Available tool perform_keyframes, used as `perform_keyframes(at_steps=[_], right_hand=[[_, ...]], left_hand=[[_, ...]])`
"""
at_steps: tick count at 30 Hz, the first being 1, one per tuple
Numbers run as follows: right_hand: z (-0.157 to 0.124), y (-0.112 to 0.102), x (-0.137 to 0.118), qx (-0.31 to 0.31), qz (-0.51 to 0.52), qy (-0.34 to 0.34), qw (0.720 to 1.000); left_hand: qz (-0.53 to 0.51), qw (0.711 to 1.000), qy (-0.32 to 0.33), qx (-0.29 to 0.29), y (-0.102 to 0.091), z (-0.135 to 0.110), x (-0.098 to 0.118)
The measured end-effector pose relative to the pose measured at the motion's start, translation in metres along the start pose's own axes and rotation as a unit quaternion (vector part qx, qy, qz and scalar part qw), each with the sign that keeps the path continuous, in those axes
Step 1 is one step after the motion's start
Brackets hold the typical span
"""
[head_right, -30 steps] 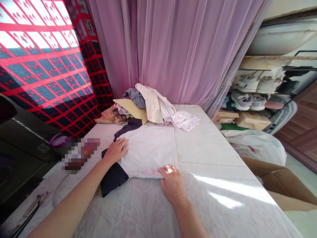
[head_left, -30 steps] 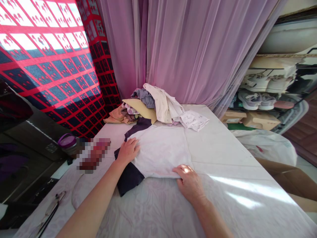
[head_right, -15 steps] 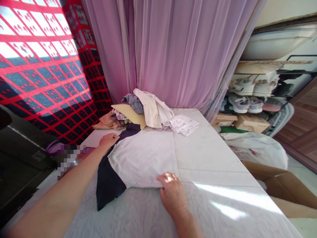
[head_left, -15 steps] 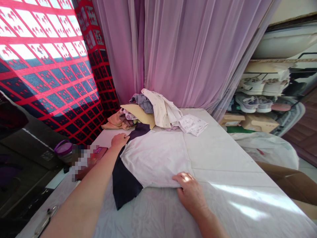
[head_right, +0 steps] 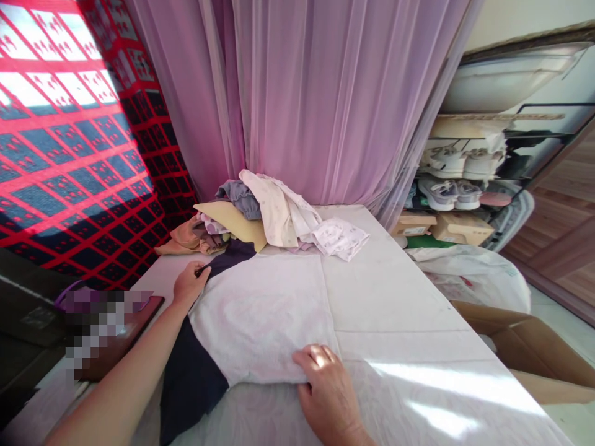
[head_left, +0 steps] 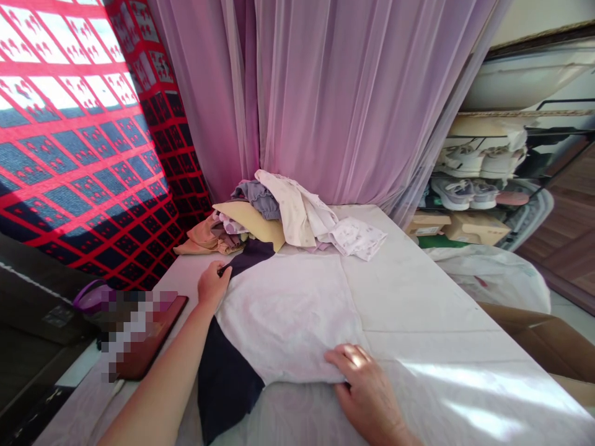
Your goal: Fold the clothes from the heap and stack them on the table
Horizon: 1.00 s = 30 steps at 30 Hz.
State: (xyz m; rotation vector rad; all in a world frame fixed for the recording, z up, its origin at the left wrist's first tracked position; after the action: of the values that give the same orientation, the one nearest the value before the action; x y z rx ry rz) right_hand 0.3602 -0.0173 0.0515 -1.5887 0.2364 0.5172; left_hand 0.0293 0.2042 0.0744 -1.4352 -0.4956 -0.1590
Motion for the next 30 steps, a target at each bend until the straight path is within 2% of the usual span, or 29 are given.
perform_keyframes(at_steps=[3, 7, 12, 15, 16, 18, 20, 22, 26, 28, 30], right_hand=[[-0.001, 0.007, 0.003, -0.010, 0.007, -0.006, 1.000], [-0.002, 0.007, -0.001, 0.006, 0.013, -0.006, 1.000], [-0.003, 0.002, -0.022, -0.008, 0.010, -0.042, 0.999], [-0.004, -0.003, -0.032, -0.006, -0.011, -0.051, 0.999], [-0.004, -0.003, -0.035, -0.004, -0.018, -0.055, 0.998], [-0.004, -0.004, -0.039, 0.000, -0.033, -0.064, 0.997], [-0.004, -0.003, -0.042, 0.007, -0.050, -0.074, 0.996], [-0.004, -0.002, -0.045, 0.018, -0.066, -0.084, 0.994], [-0.006, -0.002, -0.048, 0.036, -0.083, -0.094, 0.991], [-0.007, -0.001, -0.048, 0.040, -0.088, -0.095, 0.991], [-0.007, -0.001, -0.048, 0.042, -0.093, -0.091, 0.991]], left_hand=[[-0.068, 0.998, 0.015, 0.010, 0.004, 0.002, -0.008], [-0.092, 0.995, 0.026, 0.004, 0.007, 0.005, -0.013], [-0.125, 0.992, 0.010, -0.017, 0.005, 0.008, -0.012], [-0.132, 0.991, 0.013, -0.015, -0.004, -0.002, -0.005], [-0.123, 0.992, 0.028, -0.014, -0.007, -0.011, 0.000], [-0.086, 0.991, 0.096, -0.021, -0.011, -0.037, 0.019], [-0.037, 0.978, 0.198, -0.050, -0.007, -0.076, 0.043], [-0.010, 0.959, 0.265, -0.101, 0.003, -0.118, 0.056], [0.004, 0.933, 0.307, -0.190, 0.019, -0.180, 0.052], [0.013, 0.921, 0.329, -0.209, 0.022, -0.195, 0.045], [0.023, 0.914, 0.342, -0.216, 0.023, -0.201, 0.038]])
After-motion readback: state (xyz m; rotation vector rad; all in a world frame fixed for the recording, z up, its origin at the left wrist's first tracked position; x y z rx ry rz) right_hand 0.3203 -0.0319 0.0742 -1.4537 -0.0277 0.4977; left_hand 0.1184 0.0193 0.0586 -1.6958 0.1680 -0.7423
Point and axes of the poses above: each hand's wrist, its own z-axis towards the middle knuckle, its own y-axis out of the palm, x = y × z, the point moved 9 cm from there along z, towards the middle knuckle, and after that the axes turned 6 degrees about -x, right-handed, at the moved point
